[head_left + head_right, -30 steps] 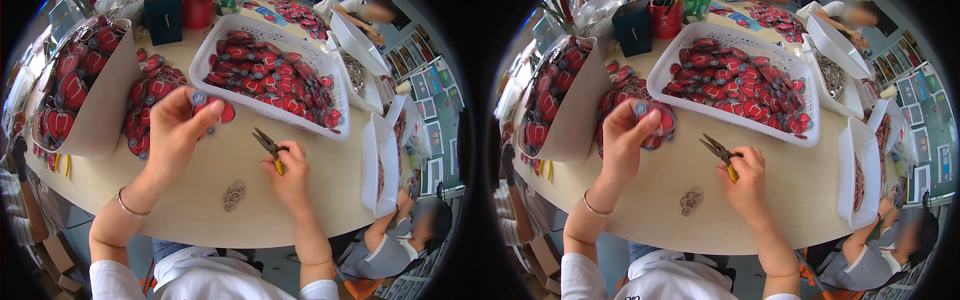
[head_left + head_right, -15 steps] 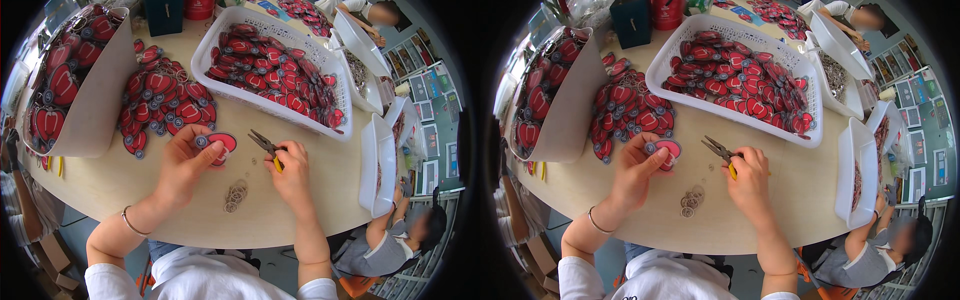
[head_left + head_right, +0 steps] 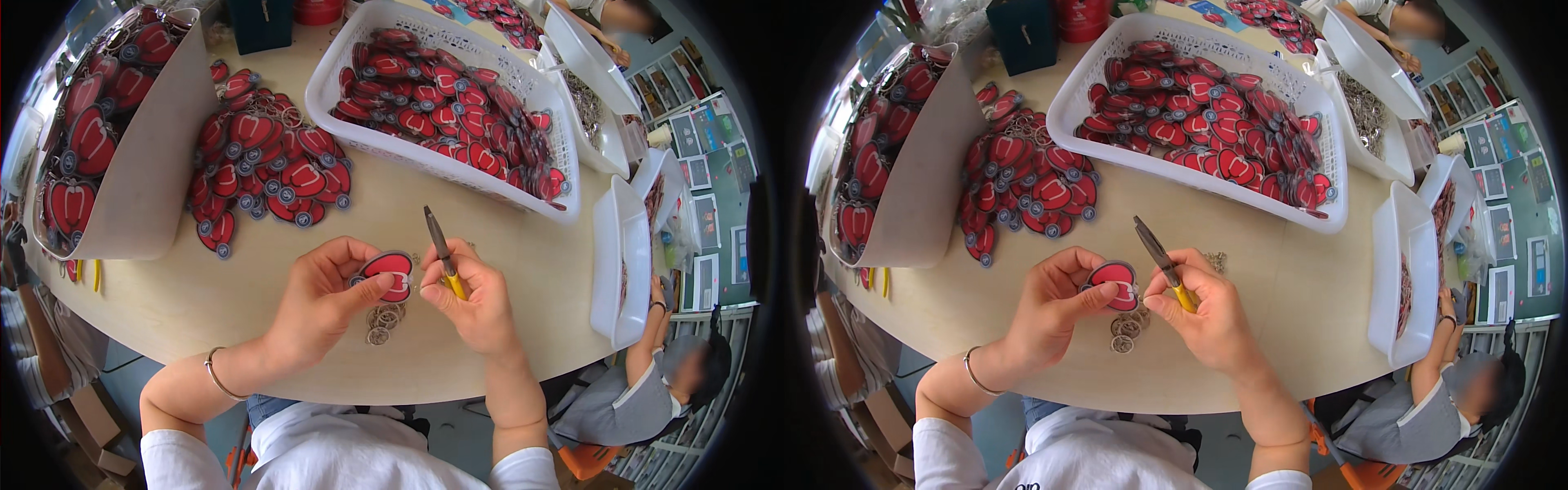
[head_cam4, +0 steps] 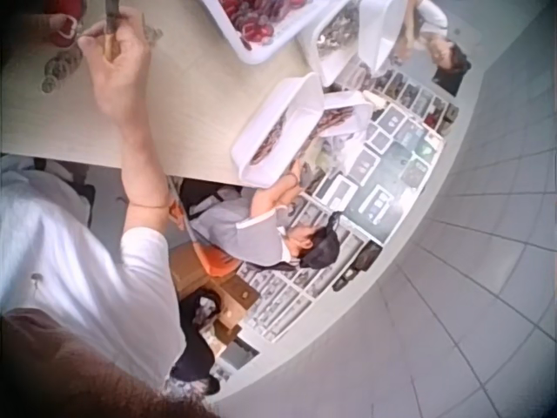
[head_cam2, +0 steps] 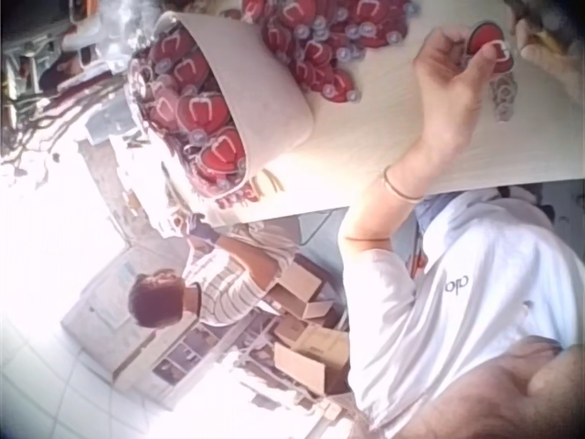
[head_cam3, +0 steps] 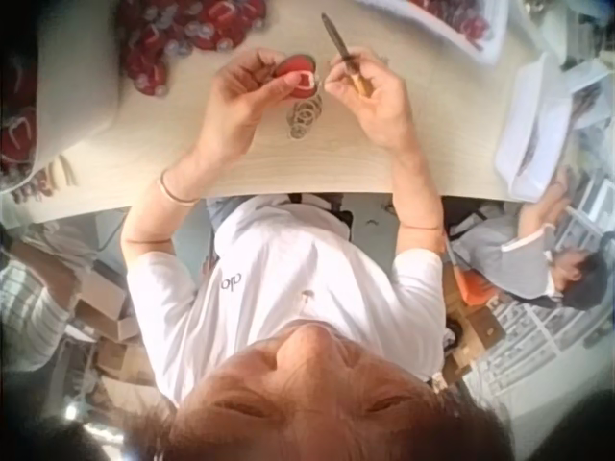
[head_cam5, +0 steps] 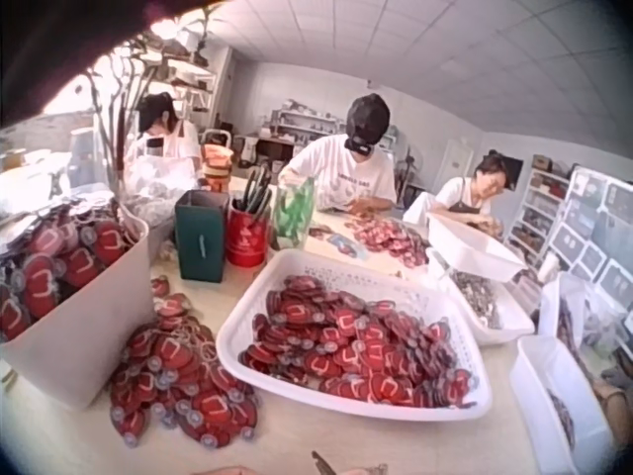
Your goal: The person uses pliers to attach metal split rings to red heart-shaped keychains. They pick up a keychain, open a split ring with pliers, attach it to the keychain, and close the ring. The finished keychains are placed into a white basket on the table.
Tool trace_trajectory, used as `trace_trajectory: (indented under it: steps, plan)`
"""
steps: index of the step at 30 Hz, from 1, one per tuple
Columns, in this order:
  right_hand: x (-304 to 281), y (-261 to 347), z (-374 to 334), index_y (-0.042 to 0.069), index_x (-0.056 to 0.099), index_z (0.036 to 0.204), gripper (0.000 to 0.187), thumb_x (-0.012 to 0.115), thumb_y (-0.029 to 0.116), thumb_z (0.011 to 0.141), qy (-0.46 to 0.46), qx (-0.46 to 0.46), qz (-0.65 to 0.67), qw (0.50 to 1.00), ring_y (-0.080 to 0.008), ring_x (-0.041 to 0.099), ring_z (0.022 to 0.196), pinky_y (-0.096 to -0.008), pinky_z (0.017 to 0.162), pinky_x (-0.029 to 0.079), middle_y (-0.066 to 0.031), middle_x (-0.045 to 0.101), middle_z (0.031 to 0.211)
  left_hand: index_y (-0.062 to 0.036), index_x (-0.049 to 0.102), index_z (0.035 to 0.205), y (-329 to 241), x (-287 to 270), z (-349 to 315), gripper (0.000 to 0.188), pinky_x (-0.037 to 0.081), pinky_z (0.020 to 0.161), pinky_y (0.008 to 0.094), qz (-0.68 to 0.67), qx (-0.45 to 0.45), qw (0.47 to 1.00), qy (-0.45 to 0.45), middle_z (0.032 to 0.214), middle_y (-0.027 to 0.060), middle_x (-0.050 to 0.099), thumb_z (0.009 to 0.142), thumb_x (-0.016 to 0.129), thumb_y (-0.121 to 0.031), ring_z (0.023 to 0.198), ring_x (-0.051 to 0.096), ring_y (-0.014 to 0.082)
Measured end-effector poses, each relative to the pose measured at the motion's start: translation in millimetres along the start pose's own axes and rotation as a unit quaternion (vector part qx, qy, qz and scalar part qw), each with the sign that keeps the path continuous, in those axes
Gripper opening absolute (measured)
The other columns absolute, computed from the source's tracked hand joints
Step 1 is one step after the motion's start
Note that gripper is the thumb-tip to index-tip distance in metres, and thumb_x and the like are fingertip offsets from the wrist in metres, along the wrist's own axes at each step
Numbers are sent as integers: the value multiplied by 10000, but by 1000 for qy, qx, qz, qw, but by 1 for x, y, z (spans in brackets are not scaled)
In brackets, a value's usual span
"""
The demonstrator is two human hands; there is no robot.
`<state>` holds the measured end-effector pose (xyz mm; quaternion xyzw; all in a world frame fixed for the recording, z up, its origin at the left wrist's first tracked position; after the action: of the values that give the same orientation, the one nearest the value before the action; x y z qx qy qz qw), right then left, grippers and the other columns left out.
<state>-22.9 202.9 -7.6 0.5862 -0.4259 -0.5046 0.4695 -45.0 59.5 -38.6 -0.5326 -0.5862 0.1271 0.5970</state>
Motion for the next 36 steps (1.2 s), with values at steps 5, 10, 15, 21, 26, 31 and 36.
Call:
trace_trajectory:
  steps: [5, 10, 15, 21, 26, 31, 36]
  plan:
    - [0, -4, -1, -12, 621, 879, 125, 698, 83, 854, 3, -2, 4, 1000, -147, 542, 946, -290, 850, 441, -68, 543, 1062, 39, 533, 1007, 0, 7, -1, 178, 531, 773, 244, 21, 34, 999, 29, 963, 81, 647, 879, 650, 3, 897, 615, 106]
    - [2, -5, -1, -13, 623, 884, 118, 695, 75, 853, 6, 1, 3, 1000, -146, 544, 936, -284, 837, 447, -62, 543, 1052, 17, 549, 976, -2, 8, -2, 190, 530, 776, 246, 77, 57, 995, 32, 935, 84, 656, 842, 682, 30, 874, 631, 116]
    - [9, -2, -3, -14, 625, 875, 93, 685, 54, 854, 40, 12, -4, 999, -142, 551, 915, -285, 822, 453, -53, 547, 1035, 0, 578, 876, -13, 15, -7, 200, 540, 715, 247, 229, 146, 962, 43, 910, 87, 666, 769, 724, 85, 811, 647, 121]
    - [4, 24, -8, -21, 614, 800, 128, 721, 47, 788, -19, -65, -102, 992, -223, 555, 872, -313, 768, 454, -91, 552, 1005, -3, 592, 881, -37, 36, -26, 269, 550, 587, 317, 408, 365, 834, 67, 879, 112, 647, 672, 697, 130, 735, 666, 244]
    - [4, 49, -19, -8, 585, 745, 128, 710, 14, 730, -98, -212, -225, 946, -243, 529, 817, -327, 698, 437, -105, 547, 950, 5, 619, 893, -40, 42, -29, 285, 534, 539, 324, 479, 392, 784, 47, 884, 118, 651, 638, 691, 112, 688, 656, 254]
    - [7, 55, -27, 1, 580, 731, 122, 701, -2, 715, -155, -255, -217, 929, -256, 526, 803, -336, 669, 431, -108, 559, 911, 14, 646, 890, -43, 46, -32, 276, 526, 529, 323, 485, 406, 773, 45, 871, 125, 654, 635, 672, 116, 664, 649, 254]
    - [2, 37, -22, -13, 622, 777, 137, 735, 13, 705, -153, -156, -139, 966, -267, 540, 815, -337, 676, 446, -110, 570, 917, 28, 649, 891, -46, 36, -28, 244, 527, 574, 295, 431, 378, 819, 29, 862, 145, 653, 667, 677, 119, 693, 653, 260]
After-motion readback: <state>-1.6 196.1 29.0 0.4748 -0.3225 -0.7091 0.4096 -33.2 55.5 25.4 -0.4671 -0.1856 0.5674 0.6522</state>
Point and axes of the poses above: each hand's wrist, its own z-axis towards the middle knuckle, its own x-axis out of the palm, y = z × x, the point moved 9 cm from there along z, towards the middle knuckle
